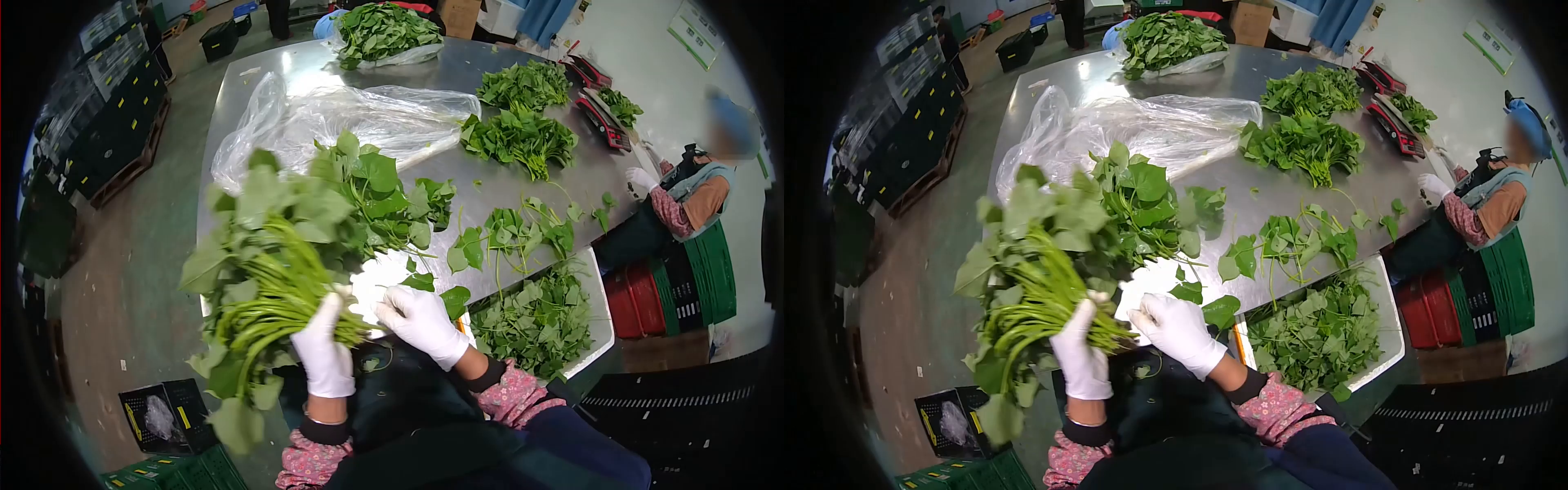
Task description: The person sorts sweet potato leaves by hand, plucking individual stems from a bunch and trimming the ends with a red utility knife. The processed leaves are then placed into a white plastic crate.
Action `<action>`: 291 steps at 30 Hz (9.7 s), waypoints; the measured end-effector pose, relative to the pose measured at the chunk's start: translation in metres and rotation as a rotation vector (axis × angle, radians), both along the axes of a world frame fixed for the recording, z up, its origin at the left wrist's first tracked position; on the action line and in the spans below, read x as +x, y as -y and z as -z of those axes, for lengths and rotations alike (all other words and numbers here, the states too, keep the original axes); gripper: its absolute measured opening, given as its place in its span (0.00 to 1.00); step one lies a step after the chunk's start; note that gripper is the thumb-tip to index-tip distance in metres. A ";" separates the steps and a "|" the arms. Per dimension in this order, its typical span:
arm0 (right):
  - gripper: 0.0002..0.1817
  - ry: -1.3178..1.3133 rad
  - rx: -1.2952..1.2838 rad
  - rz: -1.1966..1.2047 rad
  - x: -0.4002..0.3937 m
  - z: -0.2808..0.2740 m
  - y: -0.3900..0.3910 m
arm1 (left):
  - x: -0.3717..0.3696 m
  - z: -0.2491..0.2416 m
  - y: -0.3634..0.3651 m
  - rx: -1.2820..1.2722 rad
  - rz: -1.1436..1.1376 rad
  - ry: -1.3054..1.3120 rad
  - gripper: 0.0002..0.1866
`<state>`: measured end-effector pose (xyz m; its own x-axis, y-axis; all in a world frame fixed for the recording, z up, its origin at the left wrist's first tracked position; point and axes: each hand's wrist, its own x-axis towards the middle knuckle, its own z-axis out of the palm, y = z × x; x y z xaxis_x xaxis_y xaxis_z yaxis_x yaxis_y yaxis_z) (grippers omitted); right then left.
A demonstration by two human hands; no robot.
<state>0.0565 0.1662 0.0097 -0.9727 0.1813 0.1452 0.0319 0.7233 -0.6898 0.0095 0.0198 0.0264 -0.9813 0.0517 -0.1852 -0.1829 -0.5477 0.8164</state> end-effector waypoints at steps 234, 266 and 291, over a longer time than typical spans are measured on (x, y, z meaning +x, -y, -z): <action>0.09 -0.461 -0.021 0.036 0.001 0.013 0.023 | -0.004 0.014 0.018 0.280 0.057 0.093 0.14; 0.29 -0.145 -0.738 0.469 0.017 -0.009 -0.062 | -0.044 0.047 0.041 0.208 -0.189 0.055 0.15; 0.08 0.175 -1.337 0.112 0.009 0.036 0.017 | 0.000 0.046 -0.003 -0.107 0.003 0.037 0.16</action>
